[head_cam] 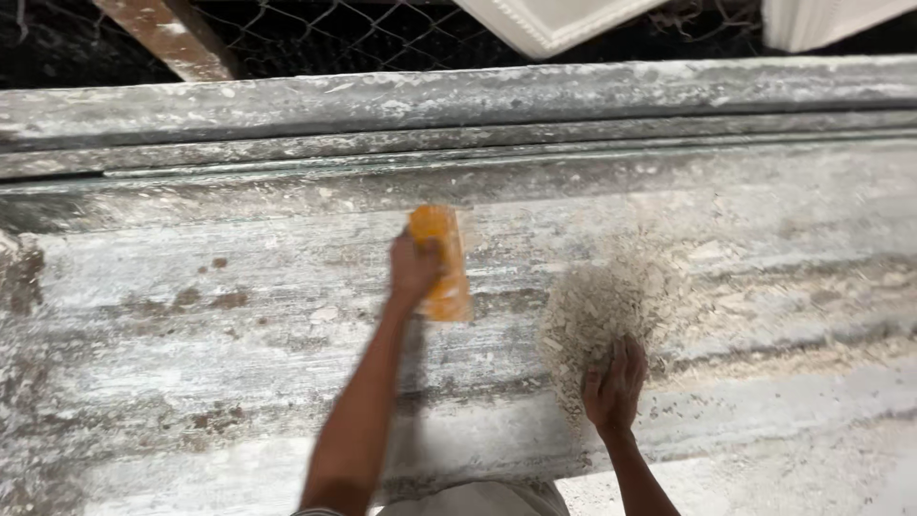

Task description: The person scrapes dried plaster residue off a long mold table with an orange plastic scraper, sweeping the debris aside, then brushes the surface and a green mold strip with a brush, and finally mixes plaster in a bowl by hand.

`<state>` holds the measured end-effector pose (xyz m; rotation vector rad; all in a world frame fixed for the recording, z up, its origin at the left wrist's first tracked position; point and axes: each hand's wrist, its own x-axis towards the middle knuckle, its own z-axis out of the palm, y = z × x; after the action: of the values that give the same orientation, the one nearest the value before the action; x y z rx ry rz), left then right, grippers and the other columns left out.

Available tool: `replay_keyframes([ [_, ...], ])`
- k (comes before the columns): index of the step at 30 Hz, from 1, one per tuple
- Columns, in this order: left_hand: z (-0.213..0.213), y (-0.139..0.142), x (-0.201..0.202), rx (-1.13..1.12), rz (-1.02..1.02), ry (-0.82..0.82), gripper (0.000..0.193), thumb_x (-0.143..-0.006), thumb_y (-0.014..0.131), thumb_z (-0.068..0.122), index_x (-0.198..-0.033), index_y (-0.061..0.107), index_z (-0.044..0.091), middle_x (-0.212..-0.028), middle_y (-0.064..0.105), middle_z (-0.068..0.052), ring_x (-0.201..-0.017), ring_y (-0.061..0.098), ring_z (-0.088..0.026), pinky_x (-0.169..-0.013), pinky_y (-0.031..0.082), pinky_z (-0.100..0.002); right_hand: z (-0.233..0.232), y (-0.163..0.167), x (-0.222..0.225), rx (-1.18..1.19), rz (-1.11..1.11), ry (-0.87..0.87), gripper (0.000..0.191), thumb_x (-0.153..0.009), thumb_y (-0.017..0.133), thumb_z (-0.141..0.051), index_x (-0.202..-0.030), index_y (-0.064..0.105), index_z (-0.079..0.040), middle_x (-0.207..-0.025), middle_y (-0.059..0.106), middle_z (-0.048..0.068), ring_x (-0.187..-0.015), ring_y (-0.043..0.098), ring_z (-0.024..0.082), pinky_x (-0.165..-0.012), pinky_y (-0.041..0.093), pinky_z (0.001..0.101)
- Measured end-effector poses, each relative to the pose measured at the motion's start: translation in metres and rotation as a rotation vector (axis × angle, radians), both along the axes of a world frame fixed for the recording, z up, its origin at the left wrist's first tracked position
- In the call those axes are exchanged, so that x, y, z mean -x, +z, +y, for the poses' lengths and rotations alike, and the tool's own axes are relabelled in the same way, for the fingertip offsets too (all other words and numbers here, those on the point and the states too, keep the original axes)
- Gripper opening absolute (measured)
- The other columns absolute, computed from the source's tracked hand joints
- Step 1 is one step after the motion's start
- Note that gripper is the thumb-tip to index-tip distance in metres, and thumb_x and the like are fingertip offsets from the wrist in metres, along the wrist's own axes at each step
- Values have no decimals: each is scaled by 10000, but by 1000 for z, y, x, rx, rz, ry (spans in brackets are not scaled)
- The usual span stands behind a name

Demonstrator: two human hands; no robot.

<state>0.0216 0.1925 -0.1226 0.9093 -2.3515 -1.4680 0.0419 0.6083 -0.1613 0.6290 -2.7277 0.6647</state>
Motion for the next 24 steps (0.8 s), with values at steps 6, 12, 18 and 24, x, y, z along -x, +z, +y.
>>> replay_keyframes([
  [6, 24, -14, 5, 251, 77, -150, 300, -901, 638, 232, -1126, 650, 33, -1007, 740, -211, -882, 713, -400, -772, 581, -492, 23, -2, 11, 146, -67, 65, 579, -1107, 397, -362, -1502, 402, 61, -1519, 417, 303, -1425, 374, 485, -1194, 273, 599],
  [12, -77, 52, -91, -360, -122, -31, 228, -985, 636, 156, -1181, 660, 42, -981, 737, -80, -797, 707, -188, -688, 635, -392, 105, 7, 66, 166, -12, 52, 520, -1120, 395, -362, -1458, 465, 27, -1472, 482, 266, -1404, 405, 443, -1200, 292, 559],
  [18, 39, 51, 22, 111, 22, -220, 300, -936, 664, 284, -1055, 724, 16, -902, 759, -116, -801, 705, -218, -738, 582, -414, 184, 8, 140, 130, -82, 62, 575, -1096, 396, -358, -1490, 418, 60, -1456, 467, 284, -1394, 390, 467, -1175, 281, 585],
  [24, 272, 39, 226, 341, 88, -347, 256, -887, 677, 234, -998, 700, 4, -1003, 718, -260, -926, 676, -457, -834, 548, -548, 219, 8, 203, 108, -47, 162, 544, -1088, 401, -293, -1504, 404, 58, -1514, 431, 311, -1448, 348, 496, -1196, 290, 580],
])
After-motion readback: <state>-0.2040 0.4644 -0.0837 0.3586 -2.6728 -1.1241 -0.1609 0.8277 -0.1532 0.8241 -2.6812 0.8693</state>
